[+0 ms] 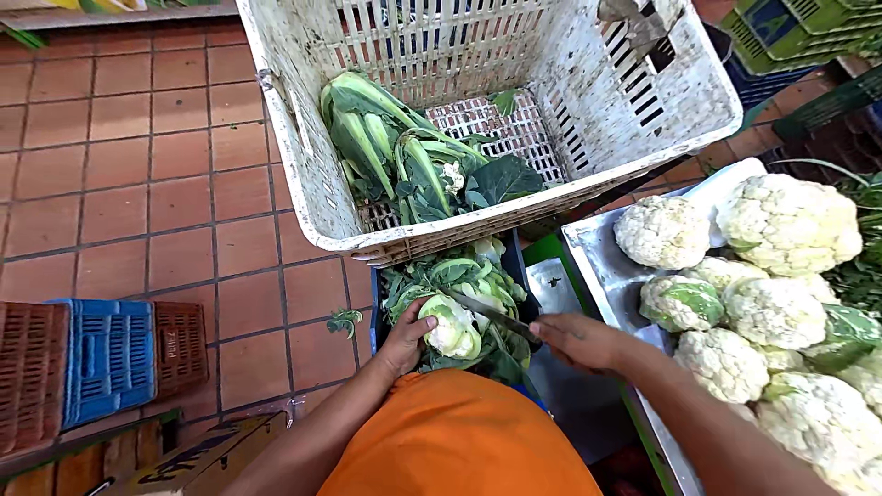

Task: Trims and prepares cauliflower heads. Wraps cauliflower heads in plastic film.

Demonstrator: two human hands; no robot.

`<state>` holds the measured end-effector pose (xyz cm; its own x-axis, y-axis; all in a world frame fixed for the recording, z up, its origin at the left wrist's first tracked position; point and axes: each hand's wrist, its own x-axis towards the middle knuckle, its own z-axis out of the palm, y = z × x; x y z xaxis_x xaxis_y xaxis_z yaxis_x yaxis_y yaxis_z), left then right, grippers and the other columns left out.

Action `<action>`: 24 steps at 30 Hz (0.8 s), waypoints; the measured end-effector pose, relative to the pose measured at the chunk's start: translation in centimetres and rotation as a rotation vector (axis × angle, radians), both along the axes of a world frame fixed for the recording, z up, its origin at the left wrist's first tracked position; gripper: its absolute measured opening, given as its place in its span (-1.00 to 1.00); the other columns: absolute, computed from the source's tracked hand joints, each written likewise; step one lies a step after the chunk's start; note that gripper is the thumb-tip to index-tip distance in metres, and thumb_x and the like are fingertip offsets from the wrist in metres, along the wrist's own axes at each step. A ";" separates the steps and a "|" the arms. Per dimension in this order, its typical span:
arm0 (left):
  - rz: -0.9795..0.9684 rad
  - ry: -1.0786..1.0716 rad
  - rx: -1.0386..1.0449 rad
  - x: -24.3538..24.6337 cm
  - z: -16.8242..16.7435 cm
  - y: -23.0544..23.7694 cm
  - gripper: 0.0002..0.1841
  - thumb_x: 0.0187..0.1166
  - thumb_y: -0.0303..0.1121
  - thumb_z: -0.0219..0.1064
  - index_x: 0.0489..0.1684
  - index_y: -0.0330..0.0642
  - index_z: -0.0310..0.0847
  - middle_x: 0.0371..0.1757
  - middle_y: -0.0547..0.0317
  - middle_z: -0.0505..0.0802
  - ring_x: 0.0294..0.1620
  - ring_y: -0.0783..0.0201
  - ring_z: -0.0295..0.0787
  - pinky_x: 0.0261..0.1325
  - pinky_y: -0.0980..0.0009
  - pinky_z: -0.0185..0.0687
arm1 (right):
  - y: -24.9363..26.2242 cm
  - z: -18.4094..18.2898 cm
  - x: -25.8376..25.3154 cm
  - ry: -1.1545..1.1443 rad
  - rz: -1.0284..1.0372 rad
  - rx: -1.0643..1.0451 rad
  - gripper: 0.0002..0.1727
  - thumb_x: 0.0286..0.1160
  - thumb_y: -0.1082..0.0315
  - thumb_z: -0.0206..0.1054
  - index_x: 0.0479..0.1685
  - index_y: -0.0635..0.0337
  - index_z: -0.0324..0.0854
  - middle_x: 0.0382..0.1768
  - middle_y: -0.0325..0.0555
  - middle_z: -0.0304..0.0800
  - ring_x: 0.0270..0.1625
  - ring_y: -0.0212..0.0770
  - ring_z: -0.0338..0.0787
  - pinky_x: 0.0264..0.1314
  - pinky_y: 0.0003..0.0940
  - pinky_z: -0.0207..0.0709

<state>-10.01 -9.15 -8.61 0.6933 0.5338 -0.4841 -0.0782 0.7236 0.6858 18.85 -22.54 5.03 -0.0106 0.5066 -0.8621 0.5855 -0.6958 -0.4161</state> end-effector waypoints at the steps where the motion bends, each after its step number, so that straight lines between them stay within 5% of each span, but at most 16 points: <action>1: 0.014 0.000 -0.015 -0.2 0.1 0.0 -0.20 0.18 -0.02 0.64 0.52 0.02 0.45 0.13 -0.01 0.83 0.04 0.14 0.84 0.10 0.13 0.79 | -1.1 0.0 -0.9 -0.050 0.023 0.090 -0.41 0.86 -0.16 -0.16 0.14 0.15 0.59 -0.44 -0.03 0.60 -0.45 -0.08 0.63 -0.32 -0.03 0.57; 5: 0.110 0.033 -0.138 -0.5 1.6 0.3 -0.06 0.10 0.14 0.65 0.58 0.05 0.36 0.17 0.00 0.82 0.10 0.12 0.83 0.13 0.11 0.79 | -4.8 -0.3 -5.4 -0.256 -0.075 0.365 -0.39 0.81 -0.22 -0.18 0.22 0.02 0.63 -0.44 -0.09 0.71 -0.35 -0.04 0.77 -0.25 0.10 0.66; 10: 0.177 0.006 -0.297 0.2 4.4 0.5 -0.12 0.05 0.34 0.60 0.36 -0.01 0.55 0.11 -0.01 0.84 0.14 0.09 0.83 0.20 0.03 0.77 | -4.8 -0.6 -8.7 -0.353 -0.081 0.634 -0.28 0.78 -0.32 -0.27 0.32 -0.08 0.67 -0.35 -0.18 0.81 -0.30 -0.14 0.83 -0.28 0.02 0.72; 17: 0.146 -0.004 -0.248 1.1 5.1 0.0 -0.17 0.31 0.38 0.43 0.46 -0.01 0.47 0.18 0.02 0.83 0.20 0.12 0.80 0.26 0.08 0.75 | -3.8 -0.4 -11.0 -0.322 -0.099 0.758 -0.34 0.83 -0.23 -0.21 0.24 0.01 0.69 -0.32 -0.18 0.81 -0.27 -0.19 0.84 -0.28 -0.11 0.72; 24: 0.071 -0.148 -0.285 1.1 5.8 -0.6 -0.10 0.02 0.41 0.60 0.33 0.01 0.60 0.11 0.02 0.86 0.18 0.13 0.83 0.28 0.09 0.76 | -4.6 -1.0 -10.5 -0.406 -0.047 0.776 -0.36 0.83 -0.24 -0.21 0.17 -0.04 0.71 -0.38 -0.23 0.79 -0.35 -0.22 0.82 -0.38 -0.14 0.70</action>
<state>-8.94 -9.72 -2.83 0.7333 0.4413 -0.5173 -0.2195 0.8736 0.4342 8.31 -27.11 4.04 0.2576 0.9440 -0.2063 0.7691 -0.3296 -0.5476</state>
